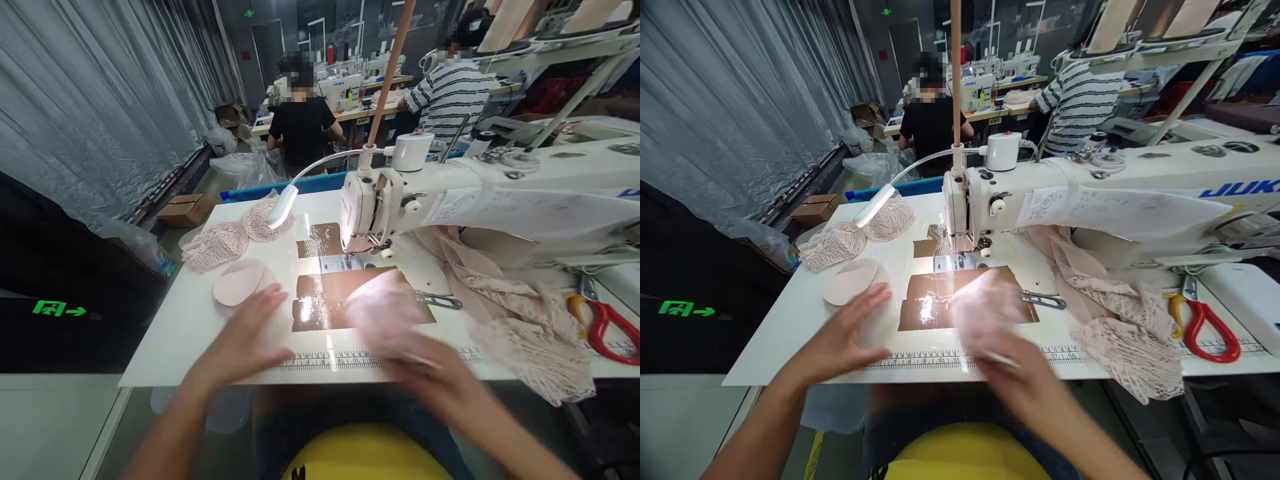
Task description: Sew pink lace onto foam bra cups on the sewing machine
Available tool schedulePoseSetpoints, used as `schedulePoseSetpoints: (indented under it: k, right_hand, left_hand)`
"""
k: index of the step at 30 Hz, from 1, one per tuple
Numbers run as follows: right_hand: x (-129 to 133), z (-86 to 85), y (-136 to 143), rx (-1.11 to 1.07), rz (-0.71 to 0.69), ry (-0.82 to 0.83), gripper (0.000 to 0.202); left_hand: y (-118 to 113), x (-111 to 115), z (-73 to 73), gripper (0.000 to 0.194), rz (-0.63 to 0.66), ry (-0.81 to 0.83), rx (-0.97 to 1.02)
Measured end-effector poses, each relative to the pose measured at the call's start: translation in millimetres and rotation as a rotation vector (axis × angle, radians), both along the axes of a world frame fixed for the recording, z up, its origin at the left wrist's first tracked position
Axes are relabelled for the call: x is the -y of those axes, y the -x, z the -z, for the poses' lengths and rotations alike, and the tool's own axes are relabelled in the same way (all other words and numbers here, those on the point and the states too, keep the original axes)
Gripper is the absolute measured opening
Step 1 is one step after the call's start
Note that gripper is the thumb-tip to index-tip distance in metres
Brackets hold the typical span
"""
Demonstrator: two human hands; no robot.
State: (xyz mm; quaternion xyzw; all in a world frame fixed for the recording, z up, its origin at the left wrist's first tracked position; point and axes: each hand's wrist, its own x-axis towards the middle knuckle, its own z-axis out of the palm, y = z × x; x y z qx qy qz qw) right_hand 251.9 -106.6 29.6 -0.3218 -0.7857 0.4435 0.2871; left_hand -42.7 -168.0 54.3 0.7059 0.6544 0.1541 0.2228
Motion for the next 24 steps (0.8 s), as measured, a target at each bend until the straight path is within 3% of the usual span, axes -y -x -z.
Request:
schedulePoseSetpoints:
  k: [2, 4, 6, 10, 12, 15, 18, 21, 24]
  right_hand:
    - [6.0, -0.3, 24.5, -0.014, -0.209, 0.035, 0.018]
    - [9.4, -4.8, 36.7, -0.026, -0.302, 0.022, 0.013]
    - [6.2, -8.6, 33.9, -0.045, -0.174, -0.075, 0.005]
    - [-11.3, -5.7, 12.5, -0.073, 0.298, -0.308, 0.012]
    - [-17.1, -1.1, 12.5, -0.022, 0.363, -0.266, 0.004]
    - [-18.4, 6.6, 27.7, 0.0, 0.1, 0.101, 0.02]
    - [-16.1, 15.2, 40.6, -0.162, -0.194, 0.58, 0.032]
    - [-15.0, 23.5, 40.2, -0.328, -0.362, 0.921, 0.032]
    - [-15.6, 28.4, 35.2, -0.451, -0.43, 1.007, 0.026]
  left_hand:
    - [-22.3, -0.3, -2.7, 0.076, 0.259, 0.118, 0.332]
    - [-33.1, -0.8, 1.6, 0.063, 0.356, 0.25, 0.545]
    - [-28.9, 0.6, 9.9, 0.044, 0.209, 0.221, 0.567]
    - [-9.0, 6.5, 26.1, 0.015, -0.248, -0.048, 0.401]
    - [-13.6, 7.3, 31.7, 0.022, -0.263, -0.029, 0.575]
    - [-39.1, 5.5, 35.6, 0.048, 0.059, 0.169, 1.104]
    - [-60.3, 4.7, 33.4, 0.084, 0.338, 0.346, 1.366]
    - [-60.5, 7.3, 29.8, 0.101, 0.376, 0.409, 1.413]
    - [-49.8, 9.5, 29.0, 0.095, 0.351, 0.324, 1.453]
